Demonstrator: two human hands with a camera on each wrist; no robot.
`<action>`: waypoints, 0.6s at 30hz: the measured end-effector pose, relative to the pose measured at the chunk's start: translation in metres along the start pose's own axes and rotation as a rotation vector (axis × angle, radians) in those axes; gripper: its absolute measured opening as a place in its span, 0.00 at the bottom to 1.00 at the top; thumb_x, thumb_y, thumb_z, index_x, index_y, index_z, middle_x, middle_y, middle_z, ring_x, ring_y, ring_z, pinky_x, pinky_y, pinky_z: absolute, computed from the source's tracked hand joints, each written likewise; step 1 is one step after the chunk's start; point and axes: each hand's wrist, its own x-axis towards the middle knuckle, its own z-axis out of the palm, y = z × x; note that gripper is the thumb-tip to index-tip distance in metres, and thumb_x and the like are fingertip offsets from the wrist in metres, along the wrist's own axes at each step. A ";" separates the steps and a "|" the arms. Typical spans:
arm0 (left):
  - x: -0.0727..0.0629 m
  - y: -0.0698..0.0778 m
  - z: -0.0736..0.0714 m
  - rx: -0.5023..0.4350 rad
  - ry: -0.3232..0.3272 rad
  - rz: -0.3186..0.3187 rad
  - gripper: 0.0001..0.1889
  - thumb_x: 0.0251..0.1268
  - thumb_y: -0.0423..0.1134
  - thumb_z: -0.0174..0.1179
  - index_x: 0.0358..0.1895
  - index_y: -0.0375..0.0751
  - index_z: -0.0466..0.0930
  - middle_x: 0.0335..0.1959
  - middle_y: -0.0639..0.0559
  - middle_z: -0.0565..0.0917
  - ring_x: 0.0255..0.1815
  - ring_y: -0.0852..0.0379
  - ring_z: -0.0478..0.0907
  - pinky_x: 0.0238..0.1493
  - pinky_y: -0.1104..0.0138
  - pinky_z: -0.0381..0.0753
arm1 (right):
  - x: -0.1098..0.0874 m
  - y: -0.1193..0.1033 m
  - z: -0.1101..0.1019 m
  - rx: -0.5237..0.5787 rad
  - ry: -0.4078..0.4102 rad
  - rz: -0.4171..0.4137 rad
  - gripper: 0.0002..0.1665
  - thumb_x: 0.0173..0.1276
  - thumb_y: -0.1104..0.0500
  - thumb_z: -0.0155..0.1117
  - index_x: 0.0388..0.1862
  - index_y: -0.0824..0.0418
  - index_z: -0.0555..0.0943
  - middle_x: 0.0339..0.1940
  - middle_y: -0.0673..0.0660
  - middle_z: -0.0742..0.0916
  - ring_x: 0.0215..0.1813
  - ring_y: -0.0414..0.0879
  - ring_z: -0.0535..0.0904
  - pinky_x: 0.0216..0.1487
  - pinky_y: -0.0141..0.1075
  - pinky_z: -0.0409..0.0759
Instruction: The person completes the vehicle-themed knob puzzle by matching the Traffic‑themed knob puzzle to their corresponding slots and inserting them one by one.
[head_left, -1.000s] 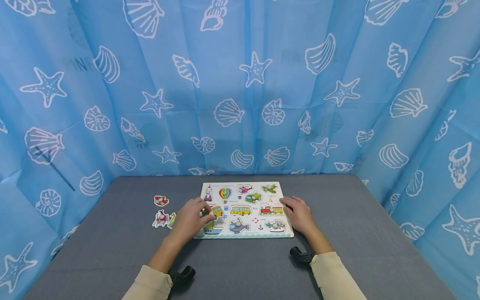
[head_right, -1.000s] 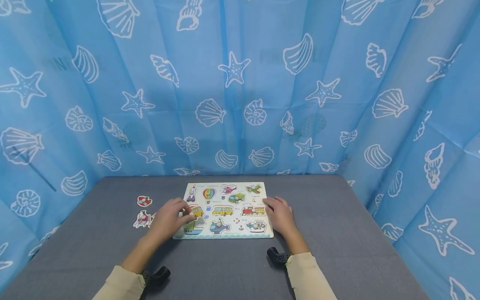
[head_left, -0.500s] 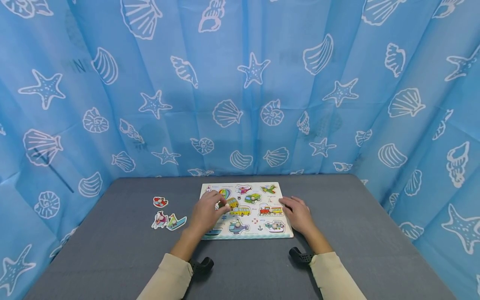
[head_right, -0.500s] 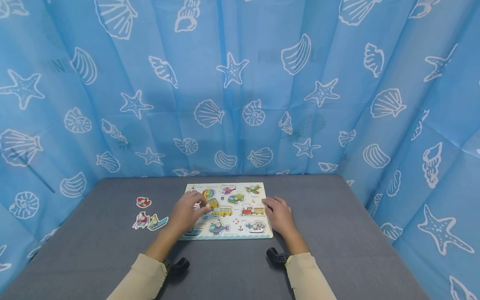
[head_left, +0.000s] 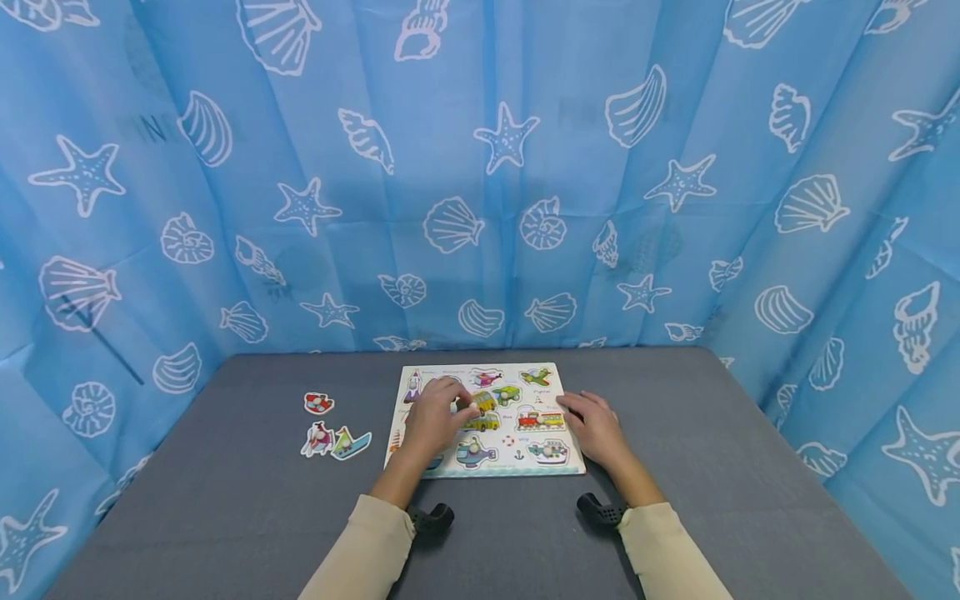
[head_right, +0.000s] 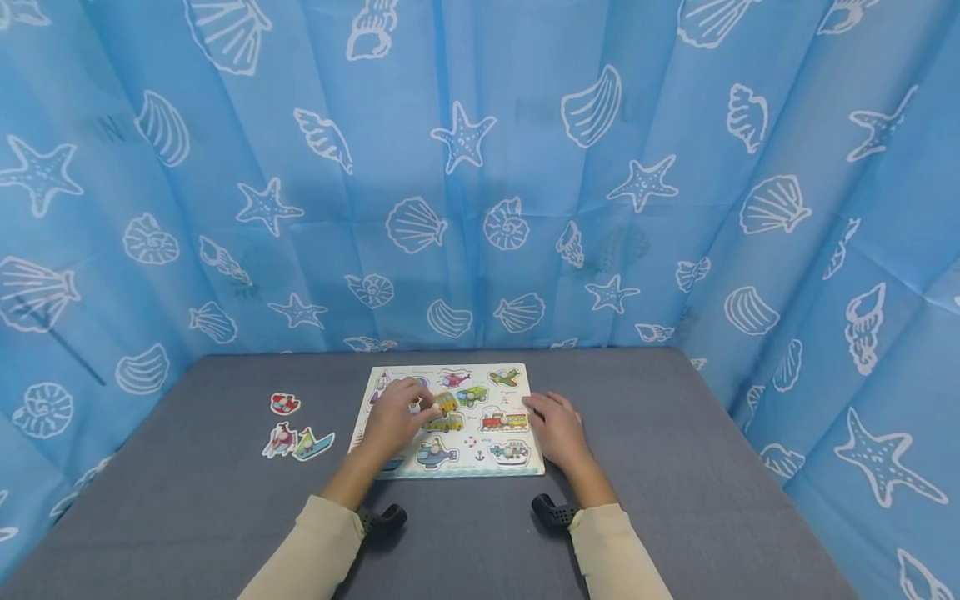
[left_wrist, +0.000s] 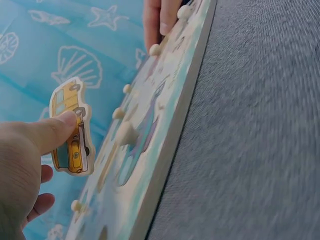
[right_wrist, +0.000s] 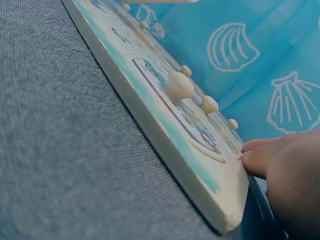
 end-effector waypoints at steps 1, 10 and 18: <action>0.000 0.000 0.002 -0.002 -0.008 -0.006 0.10 0.52 0.49 0.73 0.30 0.52 0.81 0.35 0.60 0.79 0.42 0.56 0.76 0.43 0.59 0.76 | 0.000 0.000 0.000 0.000 0.003 -0.003 0.21 0.72 0.64 0.57 0.63 0.64 0.77 0.65 0.64 0.76 0.71 0.64 0.61 0.64 0.64 0.55; 0.001 0.003 0.009 0.072 -0.074 -0.038 0.10 0.52 0.49 0.73 0.30 0.53 0.82 0.33 0.62 0.78 0.40 0.58 0.75 0.38 0.62 0.76 | 0.001 -0.001 0.000 0.003 0.005 -0.018 0.21 0.72 0.64 0.57 0.63 0.64 0.77 0.65 0.65 0.76 0.71 0.64 0.61 0.63 0.65 0.55; 0.002 0.003 0.011 0.144 -0.148 0.007 0.11 0.50 0.49 0.74 0.29 0.51 0.82 0.32 0.61 0.79 0.37 0.58 0.75 0.38 0.63 0.75 | 0.000 0.001 0.000 0.013 0.000 -0.008 0.21 0.72 0.64 0.57 0.63 0.64 0.77 0.66 0.64 0.76 0.71 0.64 0.61 0.64 0.65 0.54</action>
